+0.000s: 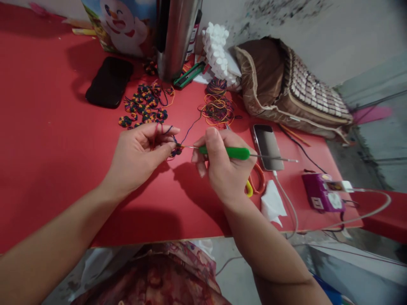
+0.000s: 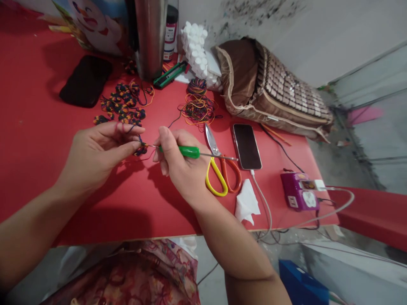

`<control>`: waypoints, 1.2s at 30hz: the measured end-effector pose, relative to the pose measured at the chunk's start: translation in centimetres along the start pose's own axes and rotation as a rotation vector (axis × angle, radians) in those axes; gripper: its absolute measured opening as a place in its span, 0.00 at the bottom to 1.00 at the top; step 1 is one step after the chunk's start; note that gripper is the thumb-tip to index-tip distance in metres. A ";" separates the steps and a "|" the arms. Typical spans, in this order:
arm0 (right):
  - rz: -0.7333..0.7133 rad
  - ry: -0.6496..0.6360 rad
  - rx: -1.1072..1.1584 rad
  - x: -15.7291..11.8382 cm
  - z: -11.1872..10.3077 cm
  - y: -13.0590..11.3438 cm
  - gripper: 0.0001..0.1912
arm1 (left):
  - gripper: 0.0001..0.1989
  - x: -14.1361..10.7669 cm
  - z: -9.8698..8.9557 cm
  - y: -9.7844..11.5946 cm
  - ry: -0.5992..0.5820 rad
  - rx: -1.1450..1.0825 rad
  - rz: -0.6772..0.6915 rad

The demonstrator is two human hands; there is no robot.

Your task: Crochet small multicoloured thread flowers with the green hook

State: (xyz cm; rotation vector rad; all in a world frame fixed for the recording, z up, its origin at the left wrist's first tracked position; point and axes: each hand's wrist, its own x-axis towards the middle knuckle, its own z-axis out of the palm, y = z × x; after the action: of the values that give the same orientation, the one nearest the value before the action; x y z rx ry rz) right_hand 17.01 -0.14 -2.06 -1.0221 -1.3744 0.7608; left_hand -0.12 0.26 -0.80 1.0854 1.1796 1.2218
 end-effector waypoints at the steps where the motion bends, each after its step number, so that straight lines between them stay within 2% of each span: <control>1: -0.062 0.001 -0.051 -0.3 0.0 -0.1 0.21 | 0.09 0.0 0.0 0.0 0.016 -0.001 0.010; 4: -0.204 -0.038 -0.199 -1.0 -0.3 -0.1 0.17 | 0.08 0.1 0.1 0.0 0.048 -0.031 0.032; 7: -0.227 -0.058 -0.221 -1.3 -0.5 -0.1 0.14 | 0.09 0.1 0.1 0.1 0.041 -0.058 0.020; 9: -0.110 -0.026 -0.119 -1.0 -0.3 0.0 0.18 | 0.10 0.2 0.1 0.2 0.036 -0.070 0.022; 12: 0.197 0.012 0.127 -0.1 0.3 0.1 0.26 | 0.10 0.2 -0.1 -0.1 0.031 -0.101 0.039; 15: 0.425 -0.014 0.338 0.7 0.8 0.2 0.29 | 0.11 0.3 -0.1 -0.4 0.016 -0.150 0.029; 18: 0.559 -0.046 0.474 1.0 1.2 0.1 0.29 | 0.12 0.3 -0.1 -0.5 0.004 -0.193 0.007; 22: 0.597 -0.050 0.565 0.7 1.5 0.2 0.28 | 0.17 0.3 0.1 -0.4 -0.029 -0.304 -0.029; 25: 0.509 -0.101 0.596 0.4 1.6 1.0 0.24 | 0.18 0.4 0.2 -0.3 -0.010 -0.371 -0.062; 28: 0.321 -0.213 0.574 0.1 1.1 1.9 0.18 | 0.17 0.5 0.1 -0.1 0.021 -0.402 -0.080; 30: 0.185 -0.250 0.482 -0.1 0.6 2.0 0.15 | 0.16 0.5 -0.1 0.1 0.025 -0.402 -0.086; 33: -0.039 -0.257 0.153 -0.3 -0.5 1.3 0.13 | 0.17 0.6 -0.2 0.2 0.019 -0.396 -0.082; 36: -0.362 -0.263 -0.302 -0.2 -1.6 0.2 0.10 | 0.18 0.5 -0.2 0.2 0.008 -0.414 -0.082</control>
State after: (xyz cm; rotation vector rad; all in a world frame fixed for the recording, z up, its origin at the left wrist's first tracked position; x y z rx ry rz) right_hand 18.59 -0.48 -2.23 -0.8845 -1.8818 0.4337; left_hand -0.38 0.77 -0.66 0.7161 0.9123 1.3325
